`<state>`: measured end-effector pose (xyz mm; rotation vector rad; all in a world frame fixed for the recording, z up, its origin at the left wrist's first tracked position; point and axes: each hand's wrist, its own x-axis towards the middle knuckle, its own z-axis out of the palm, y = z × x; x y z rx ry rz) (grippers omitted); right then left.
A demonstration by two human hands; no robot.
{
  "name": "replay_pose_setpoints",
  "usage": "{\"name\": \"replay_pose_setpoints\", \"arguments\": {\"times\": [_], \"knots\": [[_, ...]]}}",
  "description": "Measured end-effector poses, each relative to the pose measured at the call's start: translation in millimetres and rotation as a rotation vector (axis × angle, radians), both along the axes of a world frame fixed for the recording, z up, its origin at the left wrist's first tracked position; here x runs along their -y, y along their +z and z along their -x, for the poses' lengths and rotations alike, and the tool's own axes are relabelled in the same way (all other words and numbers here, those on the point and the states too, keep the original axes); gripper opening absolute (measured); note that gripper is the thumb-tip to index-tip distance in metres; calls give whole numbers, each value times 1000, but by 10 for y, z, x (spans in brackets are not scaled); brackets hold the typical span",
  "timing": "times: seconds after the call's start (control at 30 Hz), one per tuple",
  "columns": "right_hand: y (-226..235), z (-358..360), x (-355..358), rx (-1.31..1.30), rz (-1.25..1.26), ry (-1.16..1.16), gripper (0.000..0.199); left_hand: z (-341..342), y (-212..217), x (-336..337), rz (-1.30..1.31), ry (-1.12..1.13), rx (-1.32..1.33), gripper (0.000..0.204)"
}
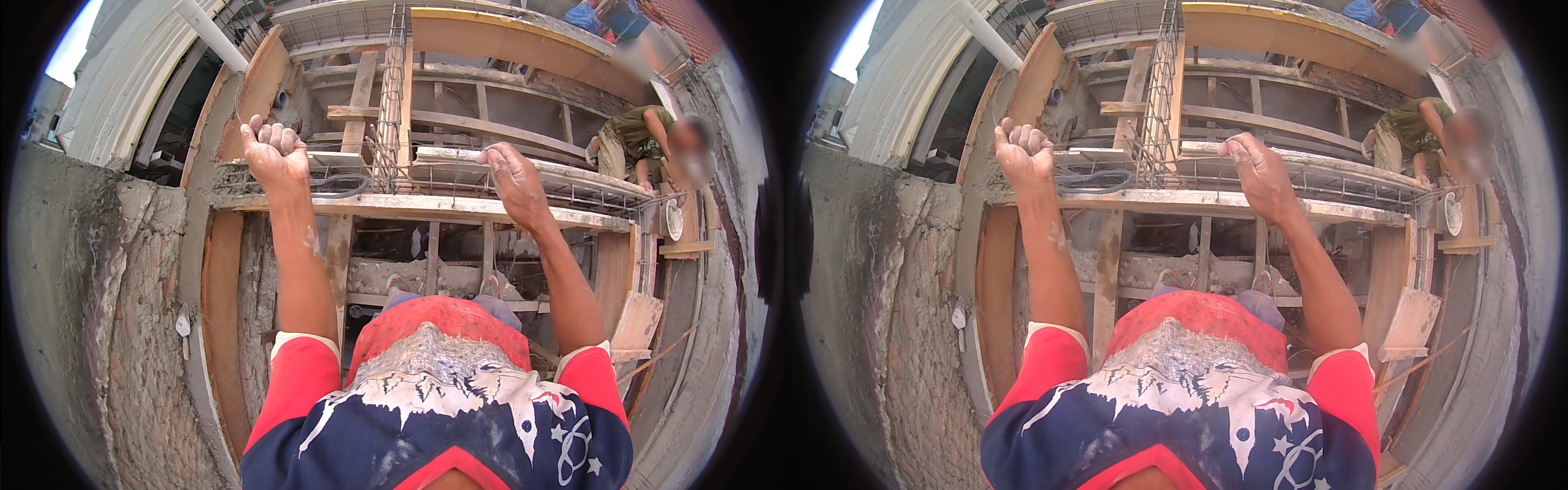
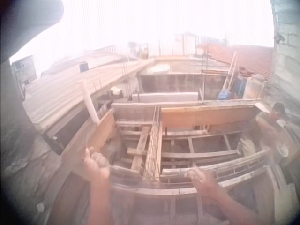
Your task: The person assembles a wooden structure by positioning planks and securing them with nails. They use a hammer to drive nails into the wood and adjust the alignment of the pieces. Another worker is visible nearby, also working on the structure.
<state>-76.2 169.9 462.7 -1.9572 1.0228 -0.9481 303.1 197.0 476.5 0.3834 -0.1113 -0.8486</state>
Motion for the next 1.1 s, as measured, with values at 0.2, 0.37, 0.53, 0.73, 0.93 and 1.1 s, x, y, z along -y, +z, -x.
{"name": "replay_pose_setpoints", "arguments": {"times": [0.2,0.37,0.53,0.73,0.93,1.1], "knots": [[-385,-114,-1064,-188,-399,696,19,301,110,377,-225,75,316,38],[-475,565,-803,-699,-234,303,26,833,139,229,-345,-155,617,37],[596,486,-544,-521,860,-65,52,2010,-70,9,-291,-852,1472,32],[-206,1135,-385,-498,238,-52,30,2732,-256,222,-268,-1255,1708,31],[-1158,2489,-108,-297,-16,-336,24,3741,-1254,648,-294,-1213,1623,30],[-1760,3544,712,-635,-196,-572,27,5070,-2107,1257,-405,-1211,1348,28]]}}
